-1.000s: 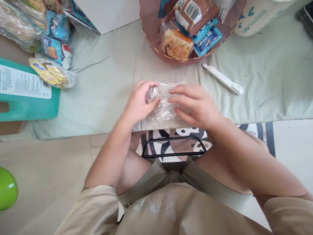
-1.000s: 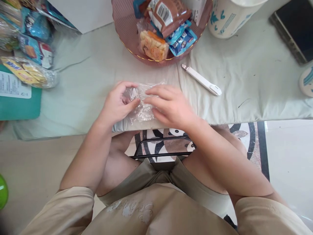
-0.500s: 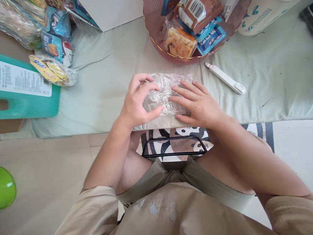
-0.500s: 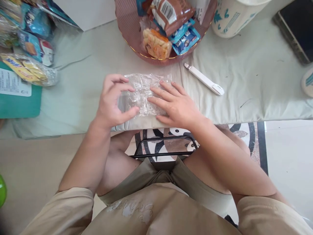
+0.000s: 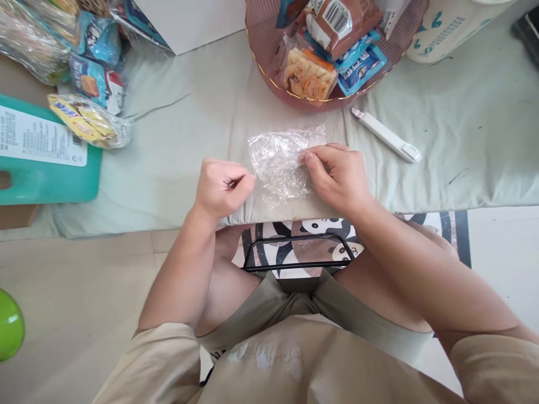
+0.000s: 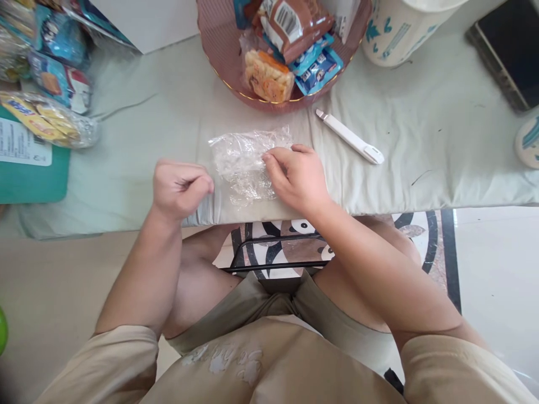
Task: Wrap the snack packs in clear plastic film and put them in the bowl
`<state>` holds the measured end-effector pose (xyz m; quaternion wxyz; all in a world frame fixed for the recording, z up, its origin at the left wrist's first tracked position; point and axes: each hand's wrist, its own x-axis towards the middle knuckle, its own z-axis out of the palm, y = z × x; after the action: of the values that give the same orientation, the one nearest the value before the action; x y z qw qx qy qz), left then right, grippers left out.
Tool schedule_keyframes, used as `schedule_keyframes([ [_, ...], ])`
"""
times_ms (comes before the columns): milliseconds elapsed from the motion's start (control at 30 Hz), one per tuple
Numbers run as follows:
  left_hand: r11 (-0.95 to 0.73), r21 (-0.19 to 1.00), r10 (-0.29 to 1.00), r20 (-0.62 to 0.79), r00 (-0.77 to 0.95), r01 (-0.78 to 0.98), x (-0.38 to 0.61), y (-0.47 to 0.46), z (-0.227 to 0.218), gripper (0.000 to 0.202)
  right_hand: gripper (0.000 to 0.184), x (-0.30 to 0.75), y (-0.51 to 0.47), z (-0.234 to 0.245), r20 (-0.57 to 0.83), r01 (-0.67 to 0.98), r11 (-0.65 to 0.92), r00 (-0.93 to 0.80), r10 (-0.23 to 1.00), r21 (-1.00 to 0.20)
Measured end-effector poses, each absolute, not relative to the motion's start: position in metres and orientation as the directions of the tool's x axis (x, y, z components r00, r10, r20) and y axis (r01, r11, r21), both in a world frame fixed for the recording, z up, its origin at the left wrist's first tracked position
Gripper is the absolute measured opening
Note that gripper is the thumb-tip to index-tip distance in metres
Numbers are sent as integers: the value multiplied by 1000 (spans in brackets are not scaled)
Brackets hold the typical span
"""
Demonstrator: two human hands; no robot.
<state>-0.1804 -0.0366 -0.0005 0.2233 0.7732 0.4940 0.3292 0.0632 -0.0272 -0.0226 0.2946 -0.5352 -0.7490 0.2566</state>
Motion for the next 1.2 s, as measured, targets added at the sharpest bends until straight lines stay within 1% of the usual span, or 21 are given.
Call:
schedule_keyframes([
  [67, -383, 691, 910, 169, 378, 613, -176, -42, 5, 44, 38, 62, -27, -24, 165, 666, 293, -250, 954, -686],
  [100, -361, 692, 909, 113, 400, 625, -172, -44, 6, 41, 37, 62, -27, -24, 174, 672, 300, -249, 953, -677],
  [167, -341, 642, 910, 40, 414, 687, -164, -48, 6, 29, 36, 61, -28, -26, 201, 684, 318, -247, 948, -656],
  [200, -358, 606, 904, 36, 425, 711, -160, -50, 5, 24, 35, 61, -28, -26, 213, 691, 326, -246, 945, -645],
  [233, -388, 566, 896, 49, 441, 727, -156, -51, 3, 22, 35, 61, -28, -27, 223, 698, 333, -247, 943, -634],
  [333, -470, 474, 870, 105, 482, 744, -151, -53, -3, 27, 35, 61, -29, -28, 224, 705, 343, -260, 939, -621],
  [367, -486, 458, 863, 116, 492, 744, -150, -54, -4, 25, 35, 61, -29, -28, 221, 701, 345, -265, 938, -624],
  [433, -509, 445, 851, 133, 507, 737, -150, -54, -6, 14, 36, 61, -29, -29, 220, 691, 348, -271, 937, -634],
  [467, -517, 443, 847, 140, 512, 733, -151, -54, -6, 9, 36, 62, -29, -29, 223, 686, 351, -271, 936, -638],
  [500, -523, 443, 844, 147, 516, 728, -151, -54, -7, 9, 36, 62, -29, -29, 229, 682, 354, -270, 935, -640],
  [567, -530, 443, 840, 163, 517, 723, -152, -53, -7, 15, 36, 62, -29, -31, 240, 679, 362, -272, 932, -638],
  [667, -541, 463, 836, 208, 508, 702, -153, -52, -6, 16, 33, 61, -31, -32, 253, 687, 377, -280, 926, -621],
  [800, -562, 497, 821, 238, 519, 661, -156, -52, -3, 15, 24, 61, -36, -33, 280, 727, 451, -354, 892, -518],
  [867, -569, 511, 813, 230, 536, 644, -159, -52, 1, 15, 27, 62, -38, -33, 285, 739, 491, -400, 871, -462],
  [933, -574, 525, 802, 206, 560, 629, -162, -53, 4, 15, 30, 64, -39, -33, 282, 742, 506, -421, 862, -439],
  [1067, -550, 529, 810, 149, 567, 646, -169, -52, 7, 14, 30, 64, -39, -33, 253, 739, 495, -425, 869, -457],
  [1200, -514, 505, 841, 137, 524, 694, -177, -51, 2, 5, 29, 64, -39, -34, 249, 742, 487, -418, 874, -462],
])
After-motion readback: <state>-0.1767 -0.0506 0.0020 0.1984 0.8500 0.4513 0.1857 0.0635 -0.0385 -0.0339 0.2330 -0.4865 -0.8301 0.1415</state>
